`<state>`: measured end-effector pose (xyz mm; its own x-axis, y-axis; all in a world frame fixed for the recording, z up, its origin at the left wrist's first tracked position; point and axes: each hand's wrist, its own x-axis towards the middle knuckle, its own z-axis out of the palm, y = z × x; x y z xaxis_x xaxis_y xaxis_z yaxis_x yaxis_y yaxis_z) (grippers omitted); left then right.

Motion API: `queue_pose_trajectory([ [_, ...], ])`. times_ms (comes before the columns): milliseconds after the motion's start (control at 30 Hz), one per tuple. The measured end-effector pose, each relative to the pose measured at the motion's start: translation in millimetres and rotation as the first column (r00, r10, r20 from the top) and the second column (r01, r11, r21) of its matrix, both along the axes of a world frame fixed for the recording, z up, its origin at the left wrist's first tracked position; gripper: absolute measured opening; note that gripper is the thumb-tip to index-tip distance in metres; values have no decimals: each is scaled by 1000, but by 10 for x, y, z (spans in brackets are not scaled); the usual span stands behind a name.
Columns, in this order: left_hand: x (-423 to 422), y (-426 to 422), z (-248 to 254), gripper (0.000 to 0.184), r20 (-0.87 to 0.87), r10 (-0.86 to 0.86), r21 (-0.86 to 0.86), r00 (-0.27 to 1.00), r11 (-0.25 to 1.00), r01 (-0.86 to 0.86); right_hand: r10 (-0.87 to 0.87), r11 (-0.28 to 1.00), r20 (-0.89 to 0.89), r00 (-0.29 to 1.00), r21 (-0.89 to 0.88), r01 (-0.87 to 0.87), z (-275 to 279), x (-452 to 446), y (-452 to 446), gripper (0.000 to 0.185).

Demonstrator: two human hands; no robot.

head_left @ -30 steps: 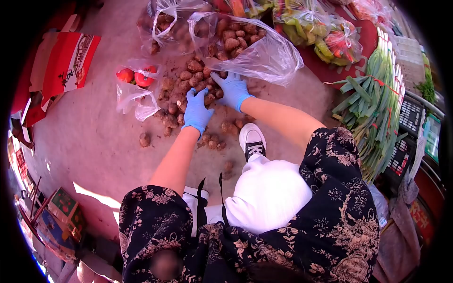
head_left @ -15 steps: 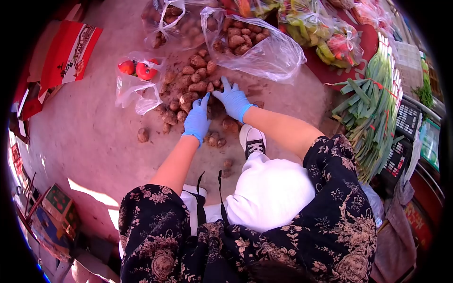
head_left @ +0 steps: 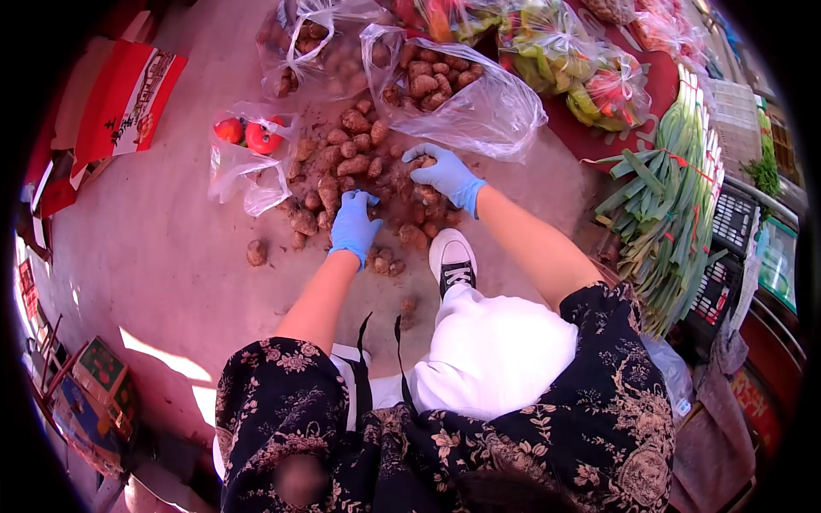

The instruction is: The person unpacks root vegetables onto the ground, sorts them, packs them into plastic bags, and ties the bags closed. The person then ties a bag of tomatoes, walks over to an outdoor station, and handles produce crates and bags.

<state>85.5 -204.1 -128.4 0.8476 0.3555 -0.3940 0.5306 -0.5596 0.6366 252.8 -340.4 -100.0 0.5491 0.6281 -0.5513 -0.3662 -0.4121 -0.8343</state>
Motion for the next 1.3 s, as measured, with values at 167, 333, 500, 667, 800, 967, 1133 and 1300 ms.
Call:
queue_pose_trajectory([
  [167, 18, -54, -7, 31, 21, 83, -3, 996, 997, -83, -80, 996, 513, 855, 65, 54, 749, 618, 182, 22],
  [333, 324, 122, -50, 34, -95, 443, -611, 892, 681, -403, 227, 970, 832, 507, -241, -38, 410, 1366, 277, 29],
  [500, 901, 269, 654, 41, -213, 549, -867, 808, 276, -416, 74, 970, 851, 521, -183, 161, 316, 1468, 245, 31],
  [667, 1560, 191, 813, 41, -51, 595, -925, 802, 275, -263, -91, 993, 709, 699, 14, 116, 676, 1097, -64, 26],
  [800, 1681, 262, 779, 33, -123, 432, -839, 894, 436, -326, 436, 885, 382, 815, -347, -311, 675, 660, -420, 26],
  [967, 864, 202, 660, 41, -498, -260, -494, 828, 869, -24, 830, 523, 311, 463, -722, -453, -118, 207, -850, 50],
  [1133, -468, -257, 21, 78, -723, -504, -372, 473, 861, 348, 838, 463, 175, 516, -729, -505, -239, -11, -782, 58],
  [1300, -705, -573, -371, 78, -836, 334, -419, 435, 121, -900, 713, 674, 236, 660, -491, -552, -182, -166, -496, 69],
])
